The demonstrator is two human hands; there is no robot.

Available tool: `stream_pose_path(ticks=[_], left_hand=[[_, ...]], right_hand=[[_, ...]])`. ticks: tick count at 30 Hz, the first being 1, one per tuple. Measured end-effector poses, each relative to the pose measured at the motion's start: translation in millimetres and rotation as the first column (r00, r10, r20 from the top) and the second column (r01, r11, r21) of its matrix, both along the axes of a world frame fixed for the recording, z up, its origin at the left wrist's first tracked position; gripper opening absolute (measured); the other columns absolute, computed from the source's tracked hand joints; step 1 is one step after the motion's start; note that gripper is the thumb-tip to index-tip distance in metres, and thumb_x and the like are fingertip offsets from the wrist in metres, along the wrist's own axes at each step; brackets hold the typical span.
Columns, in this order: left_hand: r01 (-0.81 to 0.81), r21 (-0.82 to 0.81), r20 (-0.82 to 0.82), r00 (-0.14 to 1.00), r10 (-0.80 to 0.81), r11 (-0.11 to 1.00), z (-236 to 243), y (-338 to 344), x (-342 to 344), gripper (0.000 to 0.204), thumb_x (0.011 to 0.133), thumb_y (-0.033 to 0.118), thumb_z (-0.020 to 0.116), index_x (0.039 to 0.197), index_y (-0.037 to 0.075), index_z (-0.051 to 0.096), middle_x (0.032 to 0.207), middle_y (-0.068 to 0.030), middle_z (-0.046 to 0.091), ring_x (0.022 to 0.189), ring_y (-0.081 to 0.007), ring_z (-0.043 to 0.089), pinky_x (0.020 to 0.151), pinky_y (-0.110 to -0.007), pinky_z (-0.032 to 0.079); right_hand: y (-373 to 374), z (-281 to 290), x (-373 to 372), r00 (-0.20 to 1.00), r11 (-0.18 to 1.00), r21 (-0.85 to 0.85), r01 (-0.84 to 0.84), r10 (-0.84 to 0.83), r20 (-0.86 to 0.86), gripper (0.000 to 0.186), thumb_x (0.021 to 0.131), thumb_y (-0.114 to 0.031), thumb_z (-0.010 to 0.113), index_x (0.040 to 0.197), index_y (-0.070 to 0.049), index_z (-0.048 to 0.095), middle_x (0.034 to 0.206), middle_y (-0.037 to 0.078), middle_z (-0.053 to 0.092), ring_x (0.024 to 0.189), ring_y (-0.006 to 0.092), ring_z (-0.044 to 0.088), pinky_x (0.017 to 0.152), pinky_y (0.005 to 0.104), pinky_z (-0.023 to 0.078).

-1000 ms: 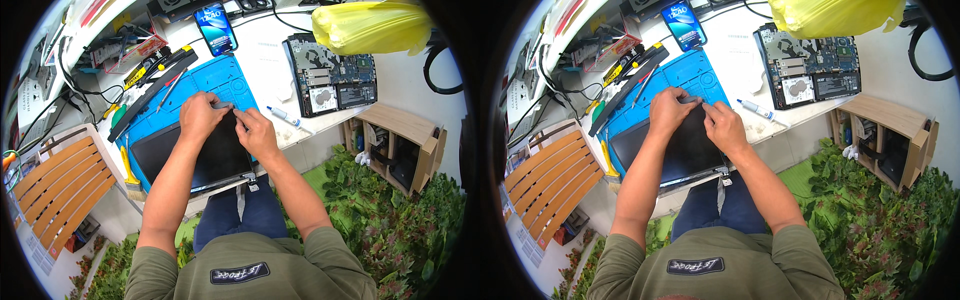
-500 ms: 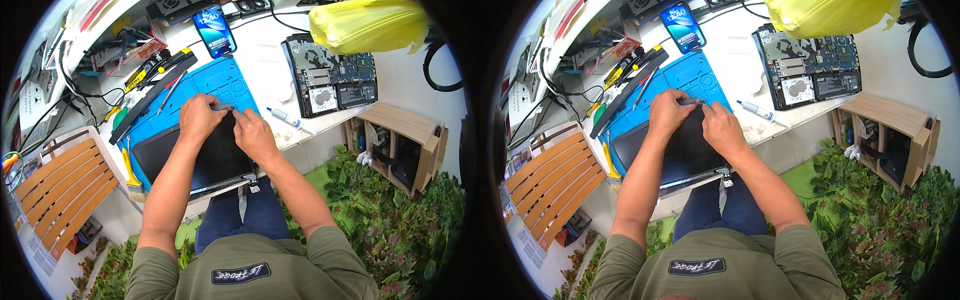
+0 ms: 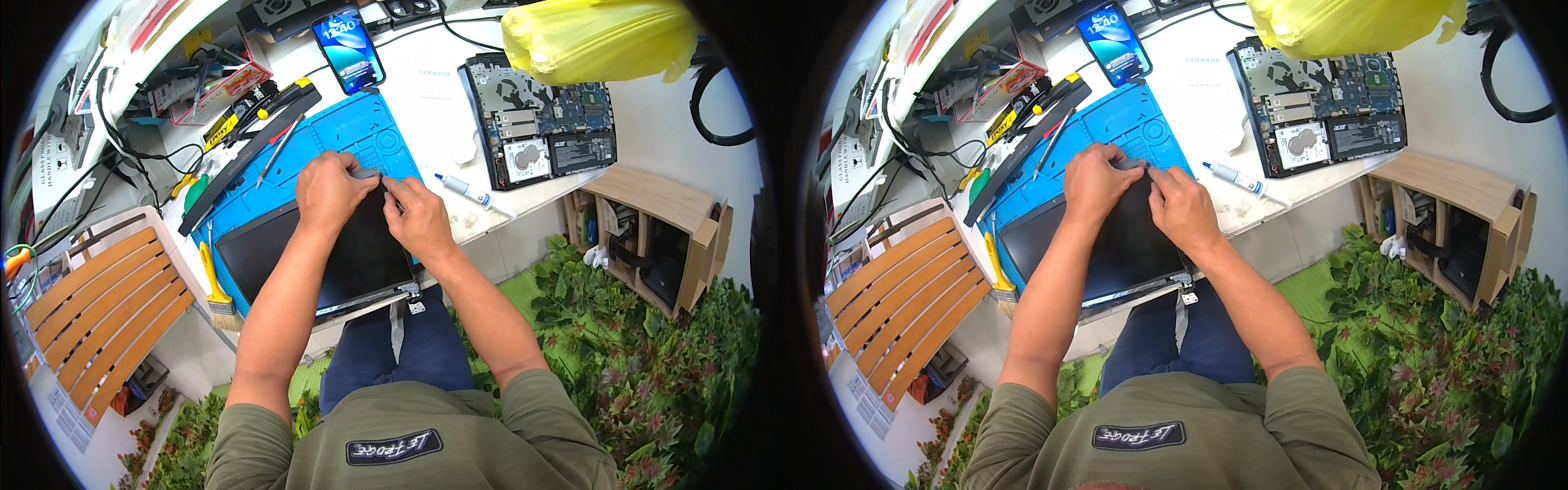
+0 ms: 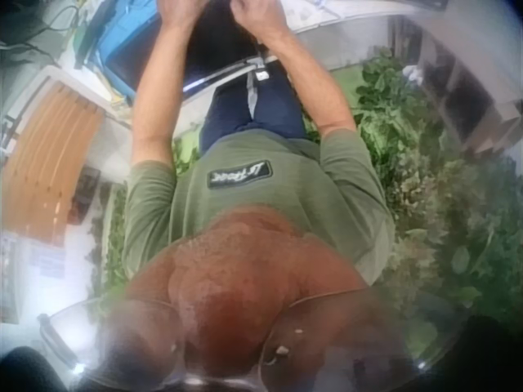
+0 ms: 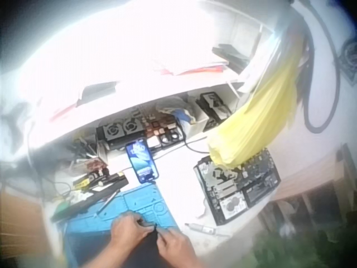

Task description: The person works on a laptop screen assembly on a blue repair mat, peeling and applying thin adhesive strips along the bezel edges and adjusting the display cables by hand.

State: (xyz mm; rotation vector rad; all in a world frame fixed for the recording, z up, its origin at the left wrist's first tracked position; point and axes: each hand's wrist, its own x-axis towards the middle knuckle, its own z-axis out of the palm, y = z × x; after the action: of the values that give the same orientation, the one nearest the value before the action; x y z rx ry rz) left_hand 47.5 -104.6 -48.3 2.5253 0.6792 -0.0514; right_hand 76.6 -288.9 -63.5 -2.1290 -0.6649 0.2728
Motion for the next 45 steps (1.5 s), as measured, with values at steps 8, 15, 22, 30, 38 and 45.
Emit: stream_pose_path(ticks=[8,15,22,30,38,45], left_hand=[[0.095,0.021,-0.043,0.995,-0.094,0.995,2.3,3.8,2.7,0.045,0.079,0.045,0.095,0.092,0.004,0.084,0.094,-0.0205,0.079,0.088,-0.0404,0.077,0.077,-0.049,0.060],[0.124,-0.028,-0.026,0.992,-0.124,0.992,4.6,6.0,2.8,0.043,0.083,0.044,0.095,0.093,0.003,0.084,0.094,-0.0192,0.079,0.088,-0.0392,0.077,0.078,-0.048,0.059],[0.101,-0.103,-0.086,0.990,-0.110,0.990,10.2,10.2,4.9,0.037,0.084,0.039,0.095,0.096,0.006,0.085,0.098,-0.0182,0.080,0.094,-0.0395,0.078,0.083,-0.048,0.060],[0.104,-0.187,-0.189,0.972,-0.140,0.977,19.0,14.8,12.4,0.031,0.087,0.031,0.092,0.103,0.005,0.086,0.105,-0.0178,0.082,0.099,-0.0383,0.079,0.089,-0.046,0.061],[0.138,-0.210,-0.105,0.981,-0.163,0.968,18.7,17.5,7.6,0.027,0.085,0.023,0.092,0.104,0.005,0.086,0.104,-0.0190,0.081,0.098,-0.0401,0.077,0.088,-0.049,0.059],[0.112,-0.287,-0.128,0.980,-0.154,0.951,20.3,18.4,9.0,0.029,0.083,0.024,0.094,0.103,0.005,0.086,0.106,-0.0189,0.081,0.100,-0.0390,0.077,0.090,-0.048,0.059]], right_hand=[[3.2,2.4,-5.6,0.991,0.989,-0.123,-0.082,0.094,0.094,0.029,0.093,-0.003,0.074,0.120,0.007,0.078,0.101,0.020,0.070,0.094,0.0402,0.074,0.082,0.0483,0.062],[-2.7,3.4,-15.4,0.995,0.987,-0.144,-0.070,0.080,0.061,0.034,0.093,-0.003,0.075,0.124,0.009,0.077,0.105,0.020,0.070,0.098,0.0396,0.075,0.085,0.0472,0.062],[-0.6,0.9,-14.4,0.996,0.992,-0.113,-0.049,0.057,0.064,0.031,0.092,-0.002,0.075,0.121,0.008,0.078,0.104,0.021,0.072,0.094,0.0415,0.075,0.083,0.0488,0.063],[-1.7,2.0,-8.5,0.991,0.998,0.019,0.064,-0.061,-0.120,0.023,0.094,-0.003,0.076,0.116,0.004,0.078,0.103,0.024,0.075,0.087,0.0442,0.075,0.080,0.0509,0.062],[1.6,1.4,9.2,0.981,0.993,-0.003,0.118,-0.117,-0.154,0.014,0.094,-0.003,0.079,0.107,0.003,0.079,0.097,0.024,0.074,0.087,0.0453,0.074,0.079,0.0529,0.059],[2.1,4.3,31.0,0.979,1.000,0.003,0.009,-0.008,-0.203,0.006,0.097,-0.004,0.077,0.099,0.002,0.078,0.100,0.023,0.071,0.094,0.0465,0.072,0.083,0.0541,0.058]])
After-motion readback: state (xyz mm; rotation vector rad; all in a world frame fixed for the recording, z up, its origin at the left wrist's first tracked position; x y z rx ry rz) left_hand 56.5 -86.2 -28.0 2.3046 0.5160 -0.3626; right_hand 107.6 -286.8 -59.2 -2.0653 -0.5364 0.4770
